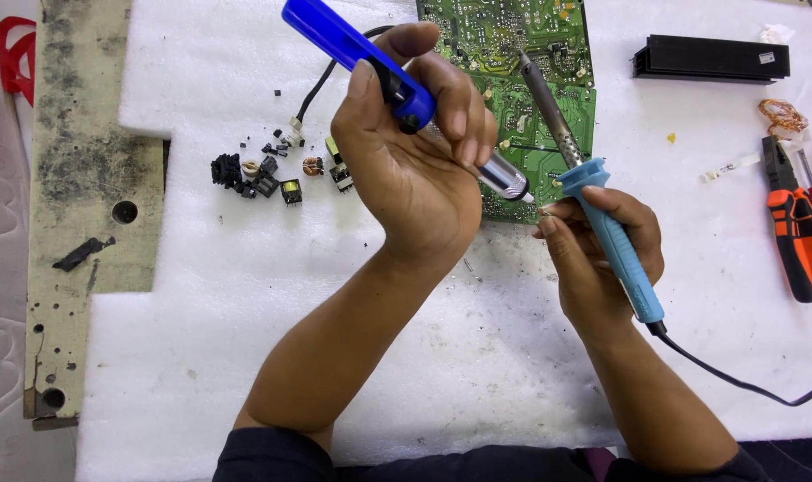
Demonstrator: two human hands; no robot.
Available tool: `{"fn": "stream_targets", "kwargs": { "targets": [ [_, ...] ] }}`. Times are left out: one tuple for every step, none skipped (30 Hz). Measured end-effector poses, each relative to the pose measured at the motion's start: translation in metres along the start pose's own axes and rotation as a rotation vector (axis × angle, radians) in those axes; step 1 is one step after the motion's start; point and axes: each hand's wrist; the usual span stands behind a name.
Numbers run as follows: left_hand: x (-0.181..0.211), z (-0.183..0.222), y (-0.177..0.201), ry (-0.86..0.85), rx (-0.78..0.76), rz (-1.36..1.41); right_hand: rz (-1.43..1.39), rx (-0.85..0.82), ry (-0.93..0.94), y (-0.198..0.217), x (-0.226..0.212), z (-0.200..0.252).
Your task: Desoldering electronic components from a printed circuit board using a soldering iron and a desoldering pump.
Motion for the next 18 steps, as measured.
{"fn": "stream_targets", "kwargs": {
  "targets": [
    [0.001,-0.001,0.000,-0.019,0.005,-0.015,0.052,-0.016,0.078,0.005,0.004,0.002],
    [0.000,-0.002,0.001,-0.017,0.005,-0.016,0.053,-0.015,0.078,0.012,0.007,0.006],
    [0.000,-0.003,0.002,-0.019,0.002,-0.029,0.024,-0.023,0.083,0.019,0.010,0.010],
    [0.000,-0.004,0.002,-0.024,0.000,-0.042,-0.007,-0.034,0.089,0.027,0.012,0.013],
    [-0.001,-0.005,0.004,-0.026,0.001,-0.042,-0.008,-0.036,0.090,0.035,0.018,0.015],
    [-0.002,-0.005,0.005,-0.033,-0.005,-0.098,-0.001,0.011,0.101,0.045,0.024,0.017],
    [-0.004,-0.005,0.007,-0.039,-0.010,-0.154,0.005,0.058,0.111,0.054,0.030,0.020],
    [-0.009,-0.004,0.011,-0.039,-0.010,-0.155,0.004,0.059,0.111,0.066,0.035,0.021],
    [-0.014,-0.003,0.015,-0.043,-0.010,-0.209,-0.070,0.136,-0.023,0.077,0.041,0.023],
    [-0.020,-0.002,0.019,-0.046,-0.009,-0.262,-0.144,0.213,-0.160,0.090,0.045,0.026],
    [-0.026,-0.001,0.024,-0.044,-0.008,-0.264,-0.143,0.214,-0.162,0.097,0.049,0.022],
    [-0.032,-0.001,0.029,-0.061,-0.004,-0.414,-0.127,0.267,-0.170,0.105,0.053,0.018],
    [-0.039,-0.001,0.035,-0.079,-0.001,-0.564,-0.111,0.319,-0.177,0.112,0.056,0.014],
    [-0.045,-0.001,0.039,-0.077,-0.002,-0.564,-0.111,0.321,-0.178,0.114,0.054,0.008],
    [-0.051,-0.001,0.044,-0.064,-0.001,-0.648,-0.078,0.373,-0.302,0.116,0.051,0.002],
    [-0.057,-0.001,0.049,-0.050,-0.001,-0.732,-0.044,0.428,-0.425,0.118,0.049,-0.005],
    [-0.062,-0.001,0.057,-0.049,-0.001,-0.731,-0.043,0.429,-0.425,0.121,0.050,-0.006],
    [-0.068,0.000,0.064,-0.042,-0.019,-0.774,-0.051,0.440,-0.456,0.123,0.051,-0.008]
  ]
}}
Point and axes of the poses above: each hand's wrist, its own z-axis away from the middle knuckle, its own y-axis out of the back of the hand, x = y × z, and after that the axes turned 4 degrees about x, right-handed
